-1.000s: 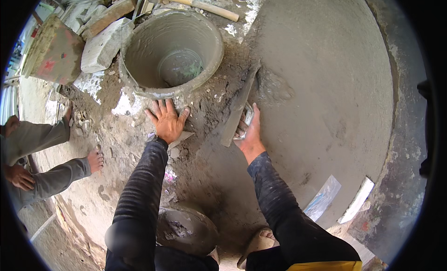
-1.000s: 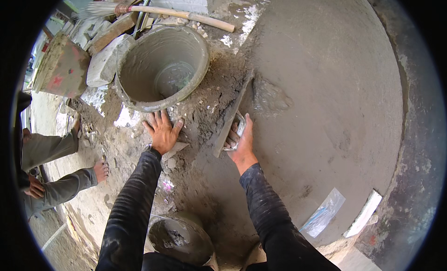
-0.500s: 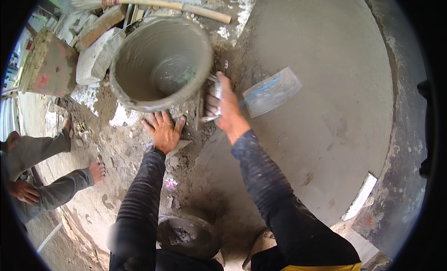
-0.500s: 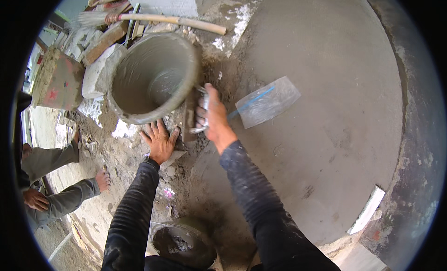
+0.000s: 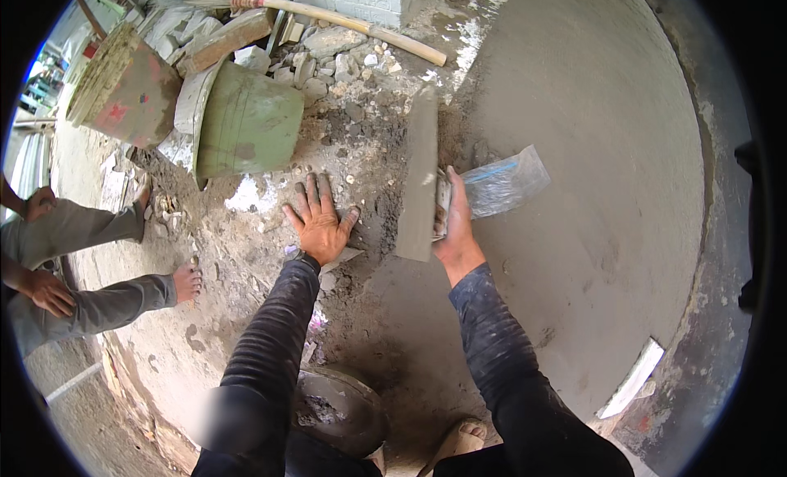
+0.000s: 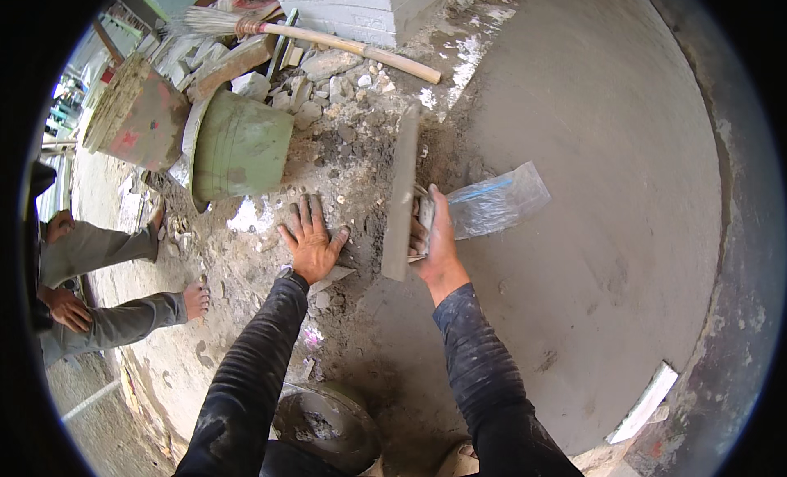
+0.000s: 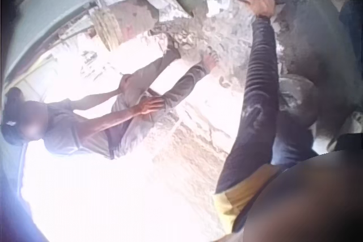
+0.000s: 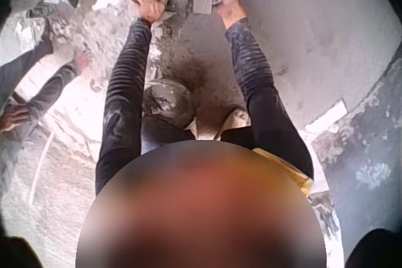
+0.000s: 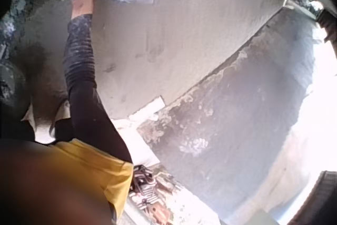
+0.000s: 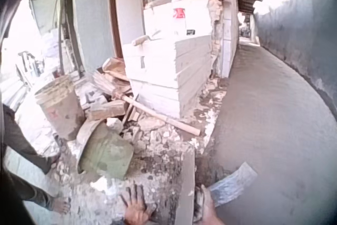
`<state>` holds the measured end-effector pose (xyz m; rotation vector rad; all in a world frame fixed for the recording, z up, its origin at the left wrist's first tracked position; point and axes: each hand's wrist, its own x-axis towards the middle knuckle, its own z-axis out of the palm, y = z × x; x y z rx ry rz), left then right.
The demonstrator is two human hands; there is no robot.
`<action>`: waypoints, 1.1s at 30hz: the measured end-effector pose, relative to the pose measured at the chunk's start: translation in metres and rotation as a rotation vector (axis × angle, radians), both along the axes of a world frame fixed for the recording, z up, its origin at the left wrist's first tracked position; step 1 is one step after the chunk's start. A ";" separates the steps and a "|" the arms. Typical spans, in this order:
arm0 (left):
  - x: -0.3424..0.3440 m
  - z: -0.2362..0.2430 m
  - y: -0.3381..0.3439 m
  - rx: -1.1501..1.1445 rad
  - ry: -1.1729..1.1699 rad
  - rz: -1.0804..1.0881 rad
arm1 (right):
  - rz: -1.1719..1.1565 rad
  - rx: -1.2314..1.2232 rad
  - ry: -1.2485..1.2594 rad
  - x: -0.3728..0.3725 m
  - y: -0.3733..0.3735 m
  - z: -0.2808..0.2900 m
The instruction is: The person pours wet concrete from a bucket onto a floor and spreads it with a trowel. They then use a broom to sweep and texture the surface, followed by additional trowel smoothing to finish the area.
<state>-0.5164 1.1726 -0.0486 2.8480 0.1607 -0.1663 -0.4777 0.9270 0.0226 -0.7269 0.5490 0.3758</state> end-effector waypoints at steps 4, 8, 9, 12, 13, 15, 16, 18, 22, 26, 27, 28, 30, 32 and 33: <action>0.005 -0.003 -0.003 0.004 0.006 -0.012 | 0.086 -0.197 0.073 0.000 0.011 0.003; 0.006 -0.002 -0.001 0.041 0.037 -0.006 | 0.251 -0.280 -0.104 -0.013 -0.006 0.028; 0.004 0.001 -0.001 0.015 0.002 -0.023 | 0.269 -0.272 -0.051 -0.025 -0.023 0.034; 0.002 0.019 -0.011 0.005 -0.070 0.031 | 0.359 -0.300 -0.041 -0.069 -0.101 0.054; 0.007 0.030 -0.019 0.030 -0.061 0.059 | 0.370 -0.333 -0.038 -0.089 -0.131 0.060; 0.011 0.045 -0.058 -0.072 -0.405 -0.014 | 0.407 -0.238 0.053 -0.139 -0.190 0.069; 0.020 0.051 -0.083 -0.105 -0.505 -0.119 | 0.387 -0.139 0.042 -0.168 -0.212 0.070; 0.043 0.058 -0.148 -0.027 -0.496 -0.393 | 0.304 -0.033 0.113 -0.224 -0.242 0.067; 0.087 0.057 -0.224 0.150 -0.168 -0.537 | 0.156 0.047 0.223 -0.301 -0.263 0.049; 0.108 0.090 -0.186 0.145 -0.198 -0.459 | 0.099 0.052 0.273 -0.336 -0.271 0.042; 0.109 0.111 -0.153 -0.041 -0.348 -0.374 | 0.079 0.049 0.274 -0.339 -0.274 0.042; 0.106 0.133 -0.123 -0.112 -0.584 -0.294 | 0.083 0.071 0.245 -0.339 -0.277 0.043; 0.090 0.182 -0.056 0.075 -0.334 -0.166 | 0.150 -0.170 0.177 -0.329 -0.281 0.044; 0.055 0.197 -0.020 0.394 -0.449 -0.247 | 0.280 -0.555 0.159 -0.301 -0.286 0.042; 0.039 0.193 -0.016 0.376 -0.533 -0.319 | 0.344 -0.895 -0.023 -0.279 -0.283 0.036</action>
